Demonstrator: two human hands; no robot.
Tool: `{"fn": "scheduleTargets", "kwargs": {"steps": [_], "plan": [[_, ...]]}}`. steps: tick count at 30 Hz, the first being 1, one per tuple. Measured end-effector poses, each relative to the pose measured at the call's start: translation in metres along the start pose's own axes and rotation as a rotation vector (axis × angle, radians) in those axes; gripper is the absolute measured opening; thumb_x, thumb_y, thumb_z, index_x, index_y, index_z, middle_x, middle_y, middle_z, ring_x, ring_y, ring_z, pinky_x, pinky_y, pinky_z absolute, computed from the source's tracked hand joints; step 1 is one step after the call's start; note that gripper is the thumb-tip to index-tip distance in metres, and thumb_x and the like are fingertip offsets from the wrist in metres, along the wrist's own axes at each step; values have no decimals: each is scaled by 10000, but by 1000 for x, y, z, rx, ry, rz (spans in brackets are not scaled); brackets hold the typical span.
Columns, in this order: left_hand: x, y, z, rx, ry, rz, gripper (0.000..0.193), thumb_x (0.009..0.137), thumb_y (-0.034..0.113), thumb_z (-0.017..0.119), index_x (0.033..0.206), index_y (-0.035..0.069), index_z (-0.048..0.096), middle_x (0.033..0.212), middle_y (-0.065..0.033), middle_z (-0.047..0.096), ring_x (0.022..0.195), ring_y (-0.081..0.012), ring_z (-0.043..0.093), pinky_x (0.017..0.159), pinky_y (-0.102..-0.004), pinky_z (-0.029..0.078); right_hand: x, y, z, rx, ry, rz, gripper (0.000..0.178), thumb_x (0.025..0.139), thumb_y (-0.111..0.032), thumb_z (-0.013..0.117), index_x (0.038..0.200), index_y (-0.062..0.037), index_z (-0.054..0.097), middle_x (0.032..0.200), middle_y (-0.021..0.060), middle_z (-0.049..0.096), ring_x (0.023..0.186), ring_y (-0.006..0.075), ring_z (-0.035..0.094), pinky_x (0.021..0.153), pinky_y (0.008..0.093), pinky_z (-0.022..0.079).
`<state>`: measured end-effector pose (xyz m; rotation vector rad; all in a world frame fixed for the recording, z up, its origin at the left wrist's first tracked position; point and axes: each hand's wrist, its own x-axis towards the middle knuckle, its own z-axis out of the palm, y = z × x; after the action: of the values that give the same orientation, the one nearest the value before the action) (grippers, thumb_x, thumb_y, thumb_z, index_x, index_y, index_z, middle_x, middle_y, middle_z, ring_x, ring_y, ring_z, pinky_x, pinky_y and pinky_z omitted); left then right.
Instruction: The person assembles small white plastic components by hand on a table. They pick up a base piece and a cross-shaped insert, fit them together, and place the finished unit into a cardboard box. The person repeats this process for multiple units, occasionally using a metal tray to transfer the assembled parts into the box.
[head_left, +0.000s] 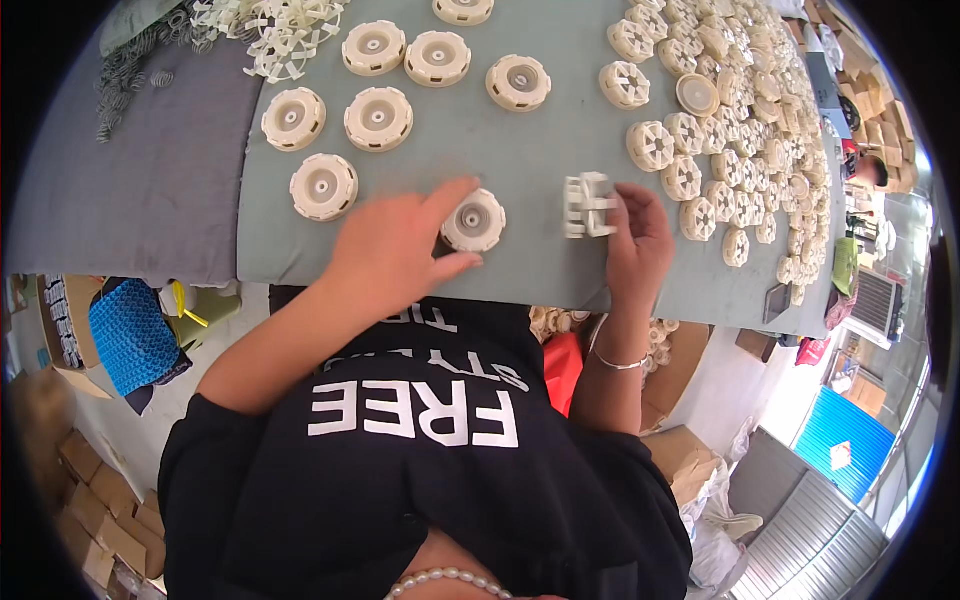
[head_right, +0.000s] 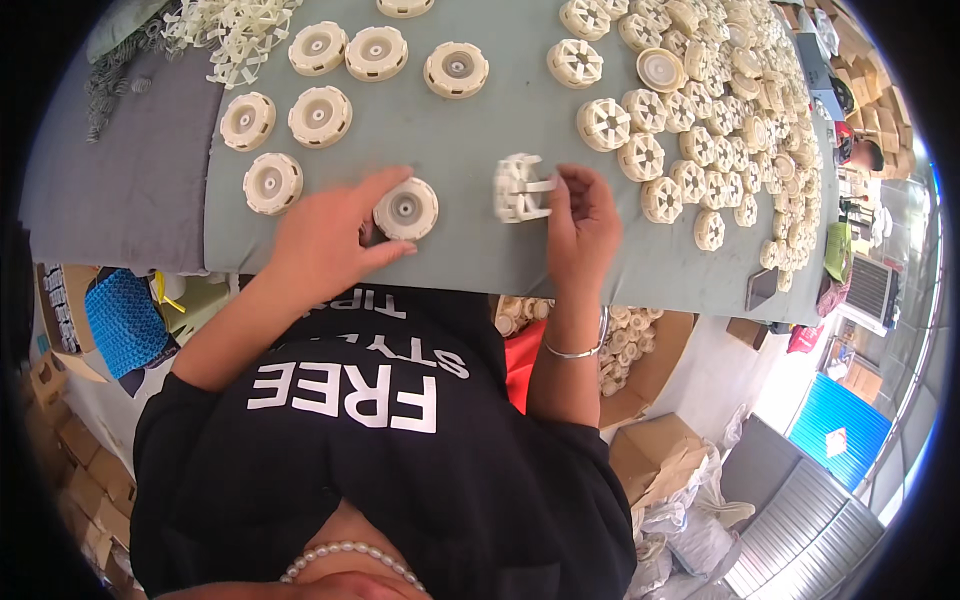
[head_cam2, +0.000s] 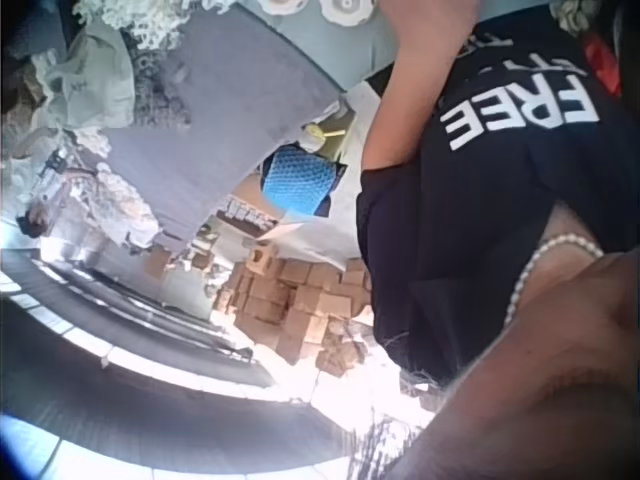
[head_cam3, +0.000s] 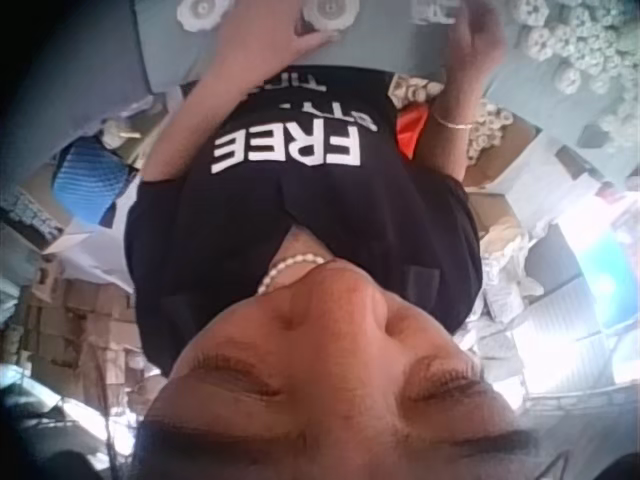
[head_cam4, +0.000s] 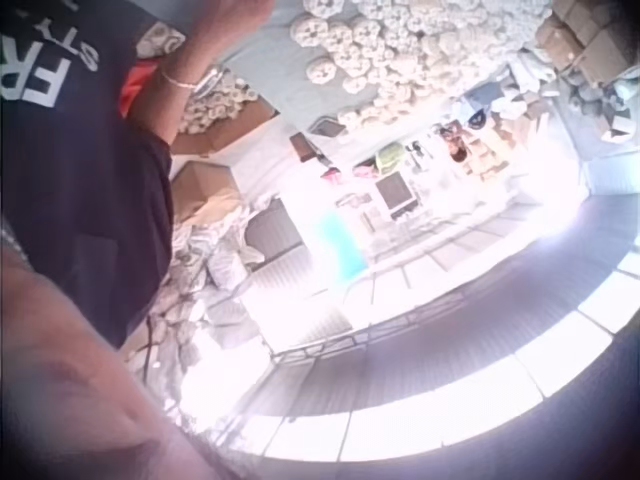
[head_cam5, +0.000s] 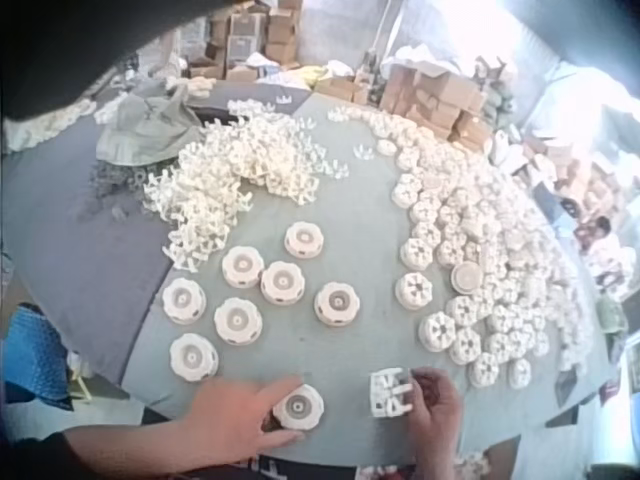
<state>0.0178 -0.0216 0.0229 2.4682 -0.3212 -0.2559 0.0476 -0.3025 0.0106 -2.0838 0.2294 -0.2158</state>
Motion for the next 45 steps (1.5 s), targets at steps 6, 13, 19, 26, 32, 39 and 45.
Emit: {"fn": "scheduleTargets", "kwargs": {"steps": [6, 13, 19, 26, 32, 39, 45], "plan": [[-7, 4, -8, -50, -116, 3, 710, 871, 421, 793, 1474, 170, 513, 937, -107, 712, 889, -336, 700, 739, -462, 553, -7, 10, -15, -77, 115, -334, 191, 925, -102, 762, 1104, -38, 738, 1027, 66, 706, 703, 105, 564, 627, 251, 472], [-11, -3, -2, -117, -25, 27, 760, 799, 339, 868, 1488, 223, 569, 766, -55, 638, 692, -236, 644, 648, -386, 518, -6, -19, -10, -380, -51, -593, 389, 822, -140, 844, 1188, -57, 738, 1185, 104, 697, 914, 220, 667, 804, 327, 546], [-17, -5, -11, -169, -82, -2, 769, 802, 323, 863, 1500, 231, 554, 751, -39, 630, 698, -233, 643, 651, -393, 512, 3, 4, -19, -184, -312, -280, 503, 793, -143, 870, 1255, -41, 701, 1218, 136, 687, 1035, 300, 676, 914, 384, 560], [-18, -7, -11, -188, -99, -21, 781, 808, 312, 853, 1517, 235, 534, 744, -29, 629, 710, -244, 639, 654, -404, 506, -11, -8, 0, -167, -270, -364, 500, 773, -137, 875, 1225, -54, 677, 1240, 120, 681, 1103, 294, 651, 938, 402, 542], [-19, -10, -9, -211, -85, 28, 790, 809, 285, 846, 1528, 217, 526, 745, -40, 635, 712, -259, 644, 665, -413, 507, -17, -13, -5, -568, -206, -692, 617, 763, -146, 872, 1329, -70, 639, 1348, 113, 649, 1212, 317, 612, 1078, 447, 452], [-19, -13, -15, -329, -149, -31, 838, 809, 248, 843, 1567, 229, 487, 759, -51, 657, 714, -265, 654, 681, -402, 514, -20, -13, -29, -323, -348, -384, 721, 731, -107, 872, 1409, -74, 628, 1374, 116, 613, 1148, 275, 631, 971, 388, 505], [-19, -8, -13, -349, -92, -4, 617, 846, 211, 814, 1438, 228, 640, 799, -55, 688, 707, -236, 662, 671, -367, 521, -15, -17, -31, -330, -360, -287, 689, 716, -84, 875, 1367, -52, 650, 1240, 101, 623, 938, 218, 595, 846, 345, 532]]}}
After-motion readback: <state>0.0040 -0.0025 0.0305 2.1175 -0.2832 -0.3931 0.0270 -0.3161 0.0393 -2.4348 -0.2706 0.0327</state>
